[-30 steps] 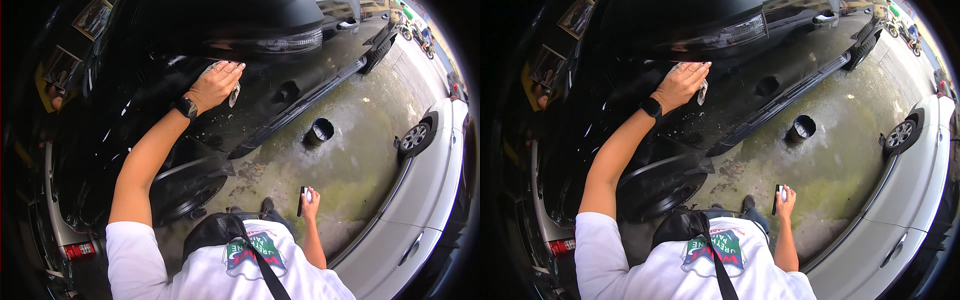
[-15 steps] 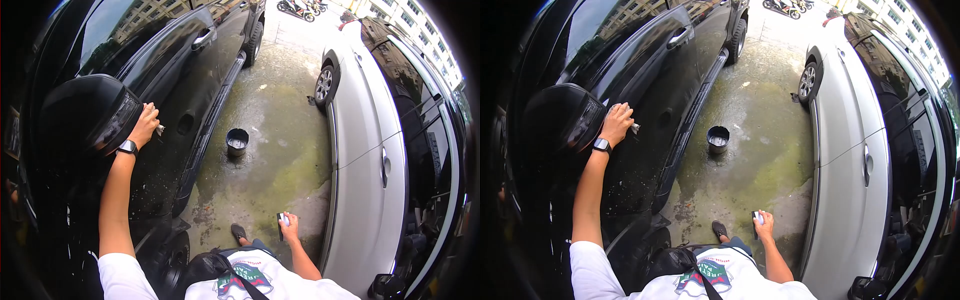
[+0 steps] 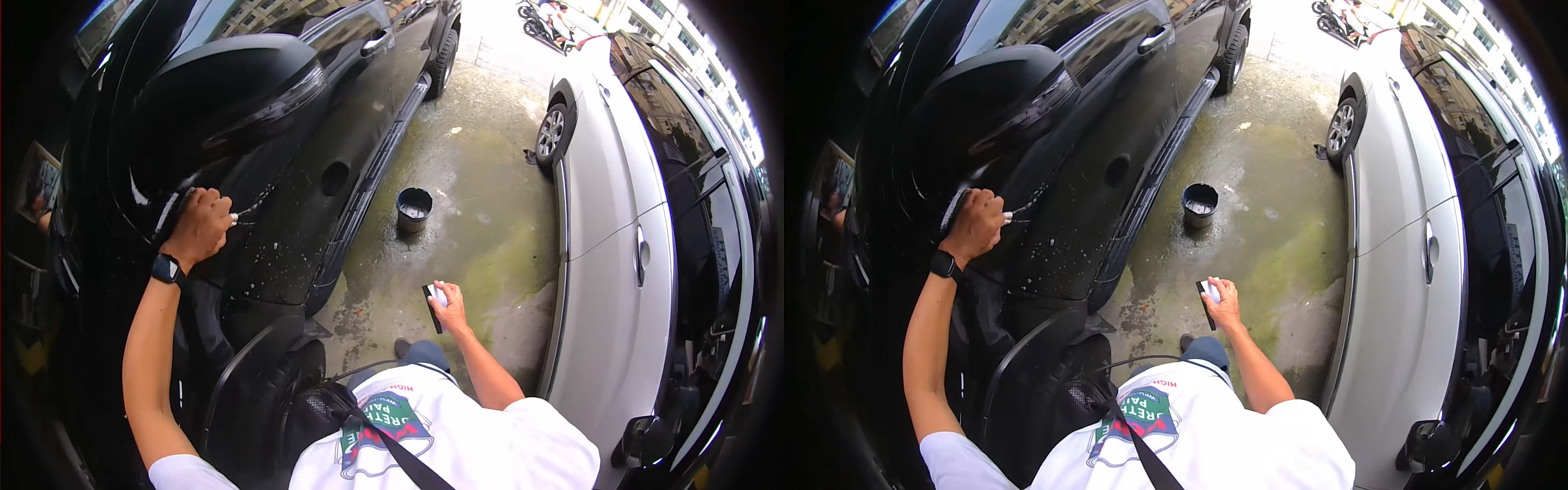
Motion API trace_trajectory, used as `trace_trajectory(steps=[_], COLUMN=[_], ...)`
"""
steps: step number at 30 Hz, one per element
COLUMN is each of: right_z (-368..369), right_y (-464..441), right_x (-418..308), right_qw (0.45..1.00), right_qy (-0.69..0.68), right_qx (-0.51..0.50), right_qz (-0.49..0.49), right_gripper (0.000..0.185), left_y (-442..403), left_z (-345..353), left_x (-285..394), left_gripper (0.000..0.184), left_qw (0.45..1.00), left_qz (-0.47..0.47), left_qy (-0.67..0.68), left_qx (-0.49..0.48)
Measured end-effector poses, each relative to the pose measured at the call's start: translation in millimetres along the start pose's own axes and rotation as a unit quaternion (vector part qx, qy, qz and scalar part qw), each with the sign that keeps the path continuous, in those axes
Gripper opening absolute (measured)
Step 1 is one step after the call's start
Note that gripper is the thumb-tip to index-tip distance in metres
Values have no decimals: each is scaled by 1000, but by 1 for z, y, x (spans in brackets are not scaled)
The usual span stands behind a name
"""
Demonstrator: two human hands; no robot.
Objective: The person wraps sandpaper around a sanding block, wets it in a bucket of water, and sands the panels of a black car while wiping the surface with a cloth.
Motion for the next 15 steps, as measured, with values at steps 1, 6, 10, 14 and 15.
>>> trace_trajectory(steps=[1,6,10,14,15], right_z=[14,97,141,178,187], right_y=[-3,-5,1,-7,-11], right_x=[-16,-112,-238,-347,-370], right_qw=[1000,989,976,958,950], right_qy=[1,-129,-171,-173,-194], right_qx=[-3,-41,-29,25,25], right_qz=[-20,-64,-134,-225,-242], right_gripper=[53,48,53,62,63], left_y=[12,63,74,73,74], left_z=[-18,-64,-71,-70,-71], left_x=[-10,-57,-83,-81,-80], left_gripper=[4,16,12,11,11], left_qw=[1000,990,986,986,987], left_qz=[-6,13,31,-13,-21], left_qy=[-22,-137,-132,-131,-128], left_qx=[13,12,99,103,99])
Point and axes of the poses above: each hand's wrist, its own y-axis away from the middle knuckle, its own z-axis out of the palm, x = y × z, the point moved 4 cm from there along -y, towards the middle knuckle, and after that the axes turned 1 degree about y, right-handed, at the moved point
